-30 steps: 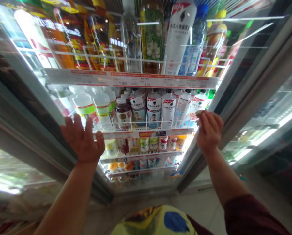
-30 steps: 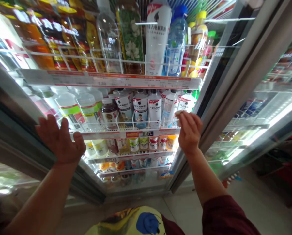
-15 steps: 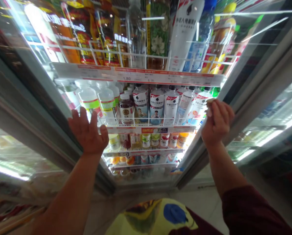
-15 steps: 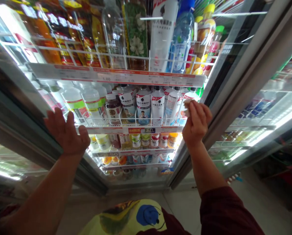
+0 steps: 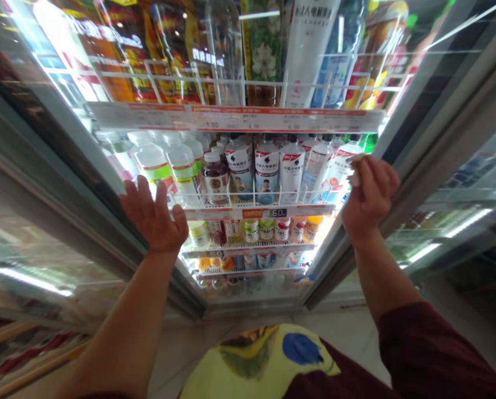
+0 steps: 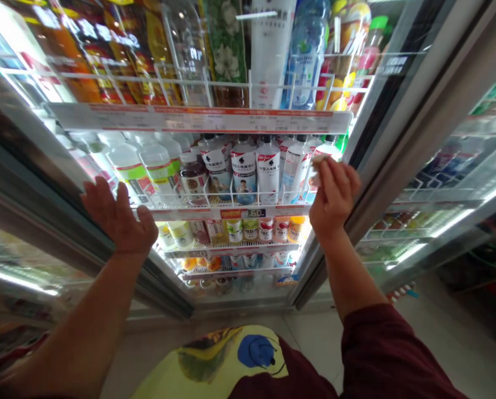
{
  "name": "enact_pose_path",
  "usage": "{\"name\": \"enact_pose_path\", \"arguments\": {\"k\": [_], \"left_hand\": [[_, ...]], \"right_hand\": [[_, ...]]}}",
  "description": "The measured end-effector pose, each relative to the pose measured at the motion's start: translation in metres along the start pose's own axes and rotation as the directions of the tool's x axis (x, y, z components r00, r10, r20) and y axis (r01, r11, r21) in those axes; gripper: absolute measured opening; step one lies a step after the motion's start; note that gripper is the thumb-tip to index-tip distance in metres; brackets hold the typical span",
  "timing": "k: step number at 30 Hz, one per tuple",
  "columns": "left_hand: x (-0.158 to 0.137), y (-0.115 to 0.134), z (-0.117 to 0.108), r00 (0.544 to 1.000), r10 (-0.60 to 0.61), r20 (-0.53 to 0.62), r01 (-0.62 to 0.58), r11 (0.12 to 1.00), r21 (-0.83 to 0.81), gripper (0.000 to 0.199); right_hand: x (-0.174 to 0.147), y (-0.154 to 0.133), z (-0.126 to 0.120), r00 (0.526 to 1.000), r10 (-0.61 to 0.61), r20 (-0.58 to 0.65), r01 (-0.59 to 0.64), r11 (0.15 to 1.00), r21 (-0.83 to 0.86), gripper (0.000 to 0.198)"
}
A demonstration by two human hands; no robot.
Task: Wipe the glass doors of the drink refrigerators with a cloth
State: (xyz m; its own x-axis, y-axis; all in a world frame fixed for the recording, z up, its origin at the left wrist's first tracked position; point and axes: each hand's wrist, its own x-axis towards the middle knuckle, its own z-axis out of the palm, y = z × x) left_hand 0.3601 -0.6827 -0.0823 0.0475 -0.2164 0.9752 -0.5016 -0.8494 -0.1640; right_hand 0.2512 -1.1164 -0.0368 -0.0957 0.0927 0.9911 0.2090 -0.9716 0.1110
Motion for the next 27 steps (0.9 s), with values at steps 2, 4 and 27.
{"name": "enact_pose_path", "arguments": {"k": [2,4,27], "left_hand": [[0.000,0.000,0.000,1.000,-0.003,0.003,0.003,1.000,-0.007,0.066],[0.000,-0.001,0.000,1.000,-0.006,0.006,0.006,1.000,-0.012,0.066],[-0.003,0.005,-0.002,0.923,-0.345,0.172,0.363,0.928,-0.084,0.069]], "right_hand": [[0.000,0.003,0.001,0.995,0.080,-0.062,-0.083,0.995,-0.049,0.046],[-0.020,-0.014,0.001,0.996,0.075,-0.039,-0.076,0.996,-0.044,0.047],[-0.040,-0.038,0.007,0.996,-0.011,0.087,0.009,0.999,0.032,0.045]]}}
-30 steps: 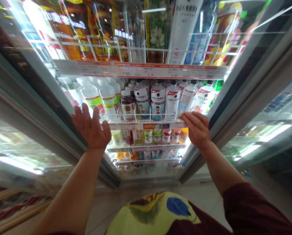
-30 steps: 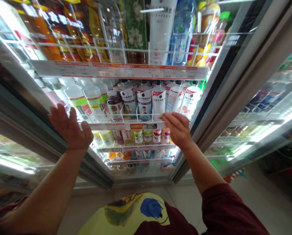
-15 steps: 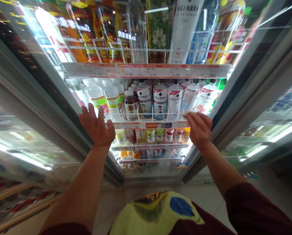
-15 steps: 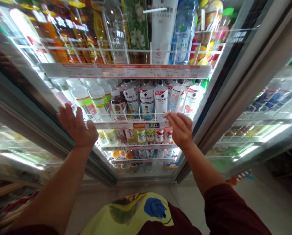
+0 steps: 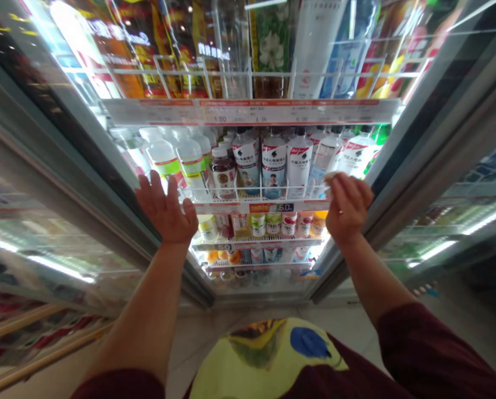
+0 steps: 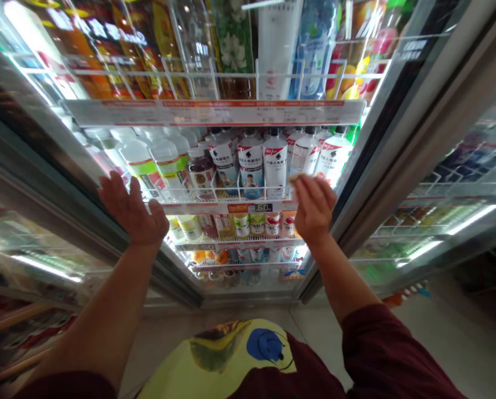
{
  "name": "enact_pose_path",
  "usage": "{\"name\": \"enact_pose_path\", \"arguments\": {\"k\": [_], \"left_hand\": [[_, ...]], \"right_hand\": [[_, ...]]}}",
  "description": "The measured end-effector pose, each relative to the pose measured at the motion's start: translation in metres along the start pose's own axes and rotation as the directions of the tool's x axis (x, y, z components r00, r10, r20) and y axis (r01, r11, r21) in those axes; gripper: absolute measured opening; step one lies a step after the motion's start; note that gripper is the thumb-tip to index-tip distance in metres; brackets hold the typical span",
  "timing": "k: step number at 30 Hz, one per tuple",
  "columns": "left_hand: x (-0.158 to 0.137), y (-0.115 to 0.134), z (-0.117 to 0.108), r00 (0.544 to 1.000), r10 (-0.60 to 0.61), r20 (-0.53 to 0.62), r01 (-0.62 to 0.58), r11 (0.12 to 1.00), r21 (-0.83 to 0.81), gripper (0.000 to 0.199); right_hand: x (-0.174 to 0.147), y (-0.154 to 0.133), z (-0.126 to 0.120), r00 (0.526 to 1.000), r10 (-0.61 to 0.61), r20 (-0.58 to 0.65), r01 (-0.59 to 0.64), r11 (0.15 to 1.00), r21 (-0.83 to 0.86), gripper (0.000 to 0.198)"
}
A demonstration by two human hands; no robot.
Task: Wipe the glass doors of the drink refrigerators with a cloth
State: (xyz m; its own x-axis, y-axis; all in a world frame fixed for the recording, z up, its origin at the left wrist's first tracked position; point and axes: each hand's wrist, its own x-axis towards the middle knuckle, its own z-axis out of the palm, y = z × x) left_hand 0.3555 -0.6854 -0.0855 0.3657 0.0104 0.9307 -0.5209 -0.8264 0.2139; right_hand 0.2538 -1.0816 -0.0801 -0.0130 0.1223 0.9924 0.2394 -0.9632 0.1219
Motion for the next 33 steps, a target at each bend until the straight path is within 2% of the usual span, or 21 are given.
{"name": "enact_pose_path", "arguments": {"k": [2,5,7,9,11,12,14,16,18,21,23,25,26,28,30,33], "left_hand": [[0.000,0.001,0.000,1.000,-0.019,0.019,0.019,1.000,-0.013,0.070],[0.000,0.001,-0.001,0.999,-0.025,0.036,0.026,0.999,-0.033,0.072],[0.000,0.001,-0.001,0.999,-0.025,0.030,0.026,0.999,-0.038,0.074],[0.001,0.002,-0.001,0.999,-0.043,0.027,0.043,0.998,-0.034,0.076],[0.001,0.002,-0.001,0.998,-0.059,0.037,0.060,0.998,-0.022,0.077],[0.001,0.003,-0.001,0.997,-0.063,0.040,0.063,0.998,-0.016,0.077],[0.001,0.003,-0.001,0.998,-0.055,0.042,0.056,0.998,-0.012,0.076],[0.000,0.002,-0.001,0.999,-0.037,0.032,0.037,0.999,-0.020,0.076],[-0.001,0.001,-0.001,1.000,-0.015,0.019,0.016,1.000,-0.020,0.074],[-0.002,0.000,0.001,1.000,0.014,-0.008,-0.014,1.000,-0.002,0.070],[-0.002,-0.001,0.001,0.999,0.042,-0.022,-0.041,0.999,0.024,0.068],[-0.002,-0.002,0.001,0.998,0.058,-0.013,-0.057,0.997,0.042,0.068],[-0.002,-0.002,0.001,0.999,0.048,0.003,-0.048,0.998,0.034,0.068],[-0.001,-0.001,0.000,0.999,0.003,0.038,-0.003,1.000,-0.010,0.070],[-0.001,0.000,-0.001,0.997,-0.035,0.064,0.038,0.998,-0.047,0.072],[-0.002,0.000,-0.001,0.999,-0.012,0.046,0.013,1.000,-0.020,0.070]], "right_hand": [[0.021,0.018,0.001,0.984,0.113,-0.139,-0.119,0.992,-0.037,0.046],[0.017,0.016,0.002,0.975,0.152,-0.163,-0.157,0.988,-0.013,0.046],[-0.003,-0.002,0.002,0.992,0.089,-0.091,-0.089,0.996,0.006,0.049],[-0.019,-0.017,0.001,0.998,-0.038,0.046,0.036,0.999,0.033,0.051],[-0.016,-0.017,0.000,0.986,-0.111,0.122,0.104,0.993,0.064,0.050],[-0.007,-0.011,0.000,0.990,-0.098,0.100,0.091,0.994,0.066,0.048],[0.019,0.009,0.001,0.999,0.008,-0.035,-0.007,0.999,0.041,0.046],[0.039,0.025,0.004,0.984,0.107,-0.143,-0.105,0.994,0.017,0.044],[0.038,0.024,0.006,0.976,0.147,-0.161,-0.145,0.989,0.022,0.045],[0.001,-0.008,0.008,0.990,0.118,-0.078,-0.111,0.990,0.087,0.049],[-0.023,-0.031,0.007,0.999,0.012,0.044,-0.018,0.989,0.146,0.052],[-0.027,-0.039,0.006,0.987,-0.089,0.135,0.063,0.980,0.186,0.054],[-0.019,-0.036,0.006,0.986,-0.101,0.133,0.075,0.980,0.187,0.053],[0.009,-0.022,0.007,0.999,-0.037,0.030,0.033,0.989,0.145,0.049],[0.037,-0.007,0.009,0.991,0.063,-0.118,-0.053,0.995,0.085,0.044],[0.040,-0.010,0.012,0.976,0.122,-0.178,-0.119,0.993,0.027,0.041]]}}
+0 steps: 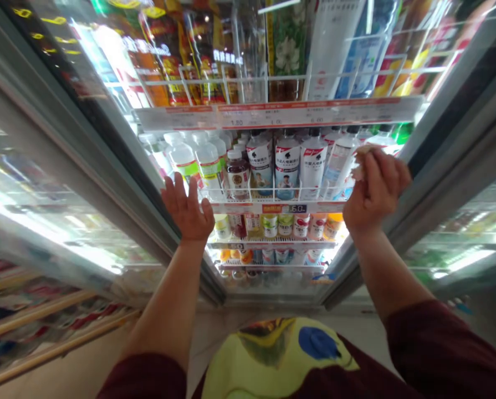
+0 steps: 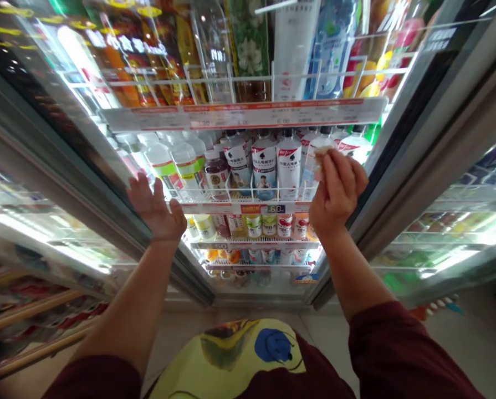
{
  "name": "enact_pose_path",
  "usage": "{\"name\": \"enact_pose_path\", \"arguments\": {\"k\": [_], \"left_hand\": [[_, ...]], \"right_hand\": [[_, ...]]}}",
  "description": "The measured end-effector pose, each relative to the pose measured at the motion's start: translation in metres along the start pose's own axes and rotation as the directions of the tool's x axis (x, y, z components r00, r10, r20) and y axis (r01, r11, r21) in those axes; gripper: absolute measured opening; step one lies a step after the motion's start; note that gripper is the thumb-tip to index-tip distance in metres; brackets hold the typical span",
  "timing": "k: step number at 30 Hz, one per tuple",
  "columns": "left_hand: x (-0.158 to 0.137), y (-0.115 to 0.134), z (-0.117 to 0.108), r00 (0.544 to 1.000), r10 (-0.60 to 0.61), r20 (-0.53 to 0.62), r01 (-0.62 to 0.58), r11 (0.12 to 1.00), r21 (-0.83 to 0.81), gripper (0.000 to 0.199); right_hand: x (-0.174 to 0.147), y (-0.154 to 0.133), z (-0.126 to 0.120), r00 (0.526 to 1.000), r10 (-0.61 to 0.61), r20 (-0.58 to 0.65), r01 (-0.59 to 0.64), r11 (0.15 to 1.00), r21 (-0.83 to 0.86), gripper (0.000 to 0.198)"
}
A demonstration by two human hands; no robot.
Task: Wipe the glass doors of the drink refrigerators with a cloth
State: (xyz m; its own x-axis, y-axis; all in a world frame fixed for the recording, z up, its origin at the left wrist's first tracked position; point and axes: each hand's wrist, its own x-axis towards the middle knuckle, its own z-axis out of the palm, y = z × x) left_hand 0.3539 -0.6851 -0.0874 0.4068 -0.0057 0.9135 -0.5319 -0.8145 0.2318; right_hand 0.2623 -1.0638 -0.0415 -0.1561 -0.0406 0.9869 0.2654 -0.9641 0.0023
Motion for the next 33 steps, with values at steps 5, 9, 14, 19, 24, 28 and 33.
{"name": "enact_pose_path", "arguments": {"k": [5,9,14,19,24,28,33], "left_hand": [[-0.001,-0.002,0.001,0.995,0.089,-0.048,-0.087,0.996,0.036,0.064],[0.000,-0.003,0.001,0.996,0.087,-0.036,-0.085,0.995,0.052,0.064],[-0.001,-0.001,0.000,0.996,0.079,-0.033,-0.077,0.995,0.059,0.065],[-0.001,-0.001,0.000,0.998,0.050,-0.029,-0.048,0.997,0.062,0.065],[-0.002,-0.003,0.001,0.998,0.064,-0.014,-0.063,0.996,0.064,0.066],[-0.003,-0.007,0.003,0.995,0.099,-0.028,-0.098,0.995,0.015,0.065],[-0.004,-0.009,0.005,0.989,0.134,-0.061,-0.133,0.991,0.020,0.062]], "right_hand": [[-0.056,-0.039,-0.009,0.942,-0.162,0.293,0.110,0.976,0.186,0.053],[-0.026,-0.024,-0.005,0.971,-0.119,0.207,0.083,0.981,0.175,0.051],[0.003,-0.003,0.002,0.999,0.004,-0.045,-0.001,0.999,0.047,0.045],[-0.064,-0.042,-0.009,0.951,-0.145,0.272,0.087,0.973,0.215,0.055],[-0.032,-0.036,-0.003,0.954,-0.122,0.276,0.041,0.958,0.283,0.053],[0.000,-0.019,0.005,1.000,0.013,0.024,-0.017,0.991,0.131,0.044],[-0.052,-0.047,-0.004,0.943,-0.180,0.279,0.117,0.966,0.229,0.055]]}}
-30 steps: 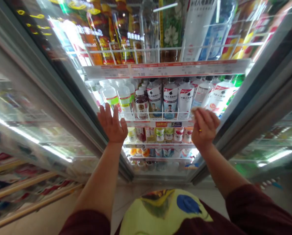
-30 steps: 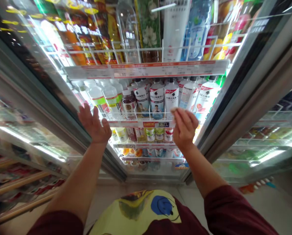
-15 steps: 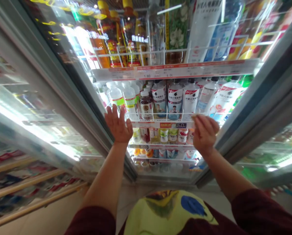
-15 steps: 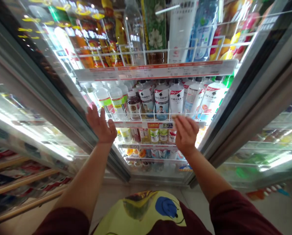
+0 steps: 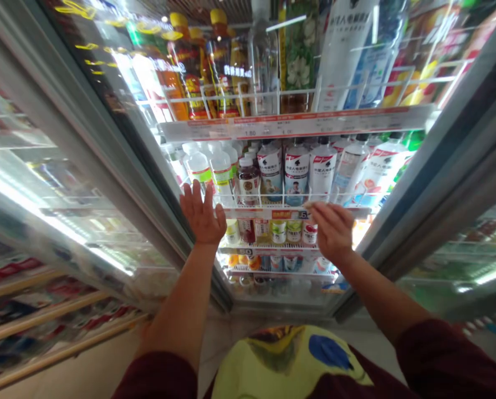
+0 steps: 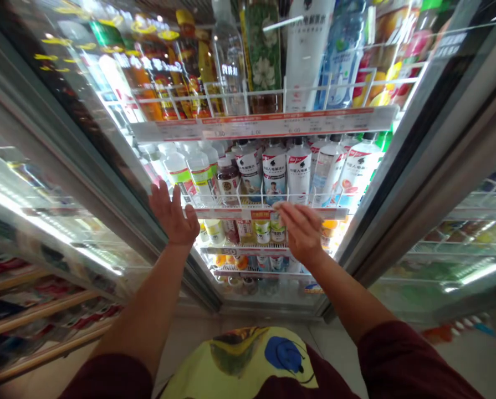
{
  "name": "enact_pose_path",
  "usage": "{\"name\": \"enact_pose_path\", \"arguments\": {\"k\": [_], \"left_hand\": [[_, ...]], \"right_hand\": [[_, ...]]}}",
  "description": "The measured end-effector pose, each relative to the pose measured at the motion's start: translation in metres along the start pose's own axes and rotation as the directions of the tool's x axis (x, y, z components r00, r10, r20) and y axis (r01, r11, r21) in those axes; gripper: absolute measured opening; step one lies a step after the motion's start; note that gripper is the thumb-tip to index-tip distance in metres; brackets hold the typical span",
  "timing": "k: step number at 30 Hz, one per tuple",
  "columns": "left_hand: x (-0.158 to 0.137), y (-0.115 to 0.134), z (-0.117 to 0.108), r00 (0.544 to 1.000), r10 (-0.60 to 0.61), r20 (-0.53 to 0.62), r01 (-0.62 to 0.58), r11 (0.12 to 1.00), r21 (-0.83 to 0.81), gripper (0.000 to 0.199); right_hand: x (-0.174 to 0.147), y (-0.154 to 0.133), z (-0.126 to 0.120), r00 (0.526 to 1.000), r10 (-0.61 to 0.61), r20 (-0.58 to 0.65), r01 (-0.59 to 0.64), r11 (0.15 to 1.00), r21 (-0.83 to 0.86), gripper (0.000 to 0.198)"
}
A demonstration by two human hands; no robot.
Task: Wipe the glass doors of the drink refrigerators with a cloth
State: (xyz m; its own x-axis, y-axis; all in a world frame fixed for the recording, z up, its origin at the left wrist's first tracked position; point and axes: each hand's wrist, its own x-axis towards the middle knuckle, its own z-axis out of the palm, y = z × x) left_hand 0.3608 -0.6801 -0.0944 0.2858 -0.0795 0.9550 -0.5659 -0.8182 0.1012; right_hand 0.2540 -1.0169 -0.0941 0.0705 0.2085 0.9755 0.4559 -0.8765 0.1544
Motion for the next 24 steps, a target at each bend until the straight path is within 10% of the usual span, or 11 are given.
{"name": "enact_pose_path", "arguments": {"k": [3,10,17,24], "left_hand": [[0.001,0.002,0.000,0.999,0.016,-0.029,-0.016,1.000,0.010,0.060],[0.002,0.003,-0.001,0.997,0.038,-0.059,-0.035,0.997,0.064,0.058],[0.001,0.001,-0.001,1.000,-0.001,-0.031,0.002,0.999,0.047,0.060],[0.001,0.003,-0.001,0.998,0.028,-0.051,-0.025,0.998,0.058,0.060]], "right_hand": [[0.002,-0.007,0.001,0.983,-0.102,0.156,0.090,0.993,0.080,0.058],[0.049,0.020,0.000,0.967,0.112,-0.228,-0.127,0.991,-0.053,0.052],[-0.003,-0.023,0.013,0.947,-0.216,0.240,0.192,0.974,0.120,0.059],[0.056,0.025,0.003,0.974,0.121,-0.193,-0.141,0.985,-0.096,0.050]]}}
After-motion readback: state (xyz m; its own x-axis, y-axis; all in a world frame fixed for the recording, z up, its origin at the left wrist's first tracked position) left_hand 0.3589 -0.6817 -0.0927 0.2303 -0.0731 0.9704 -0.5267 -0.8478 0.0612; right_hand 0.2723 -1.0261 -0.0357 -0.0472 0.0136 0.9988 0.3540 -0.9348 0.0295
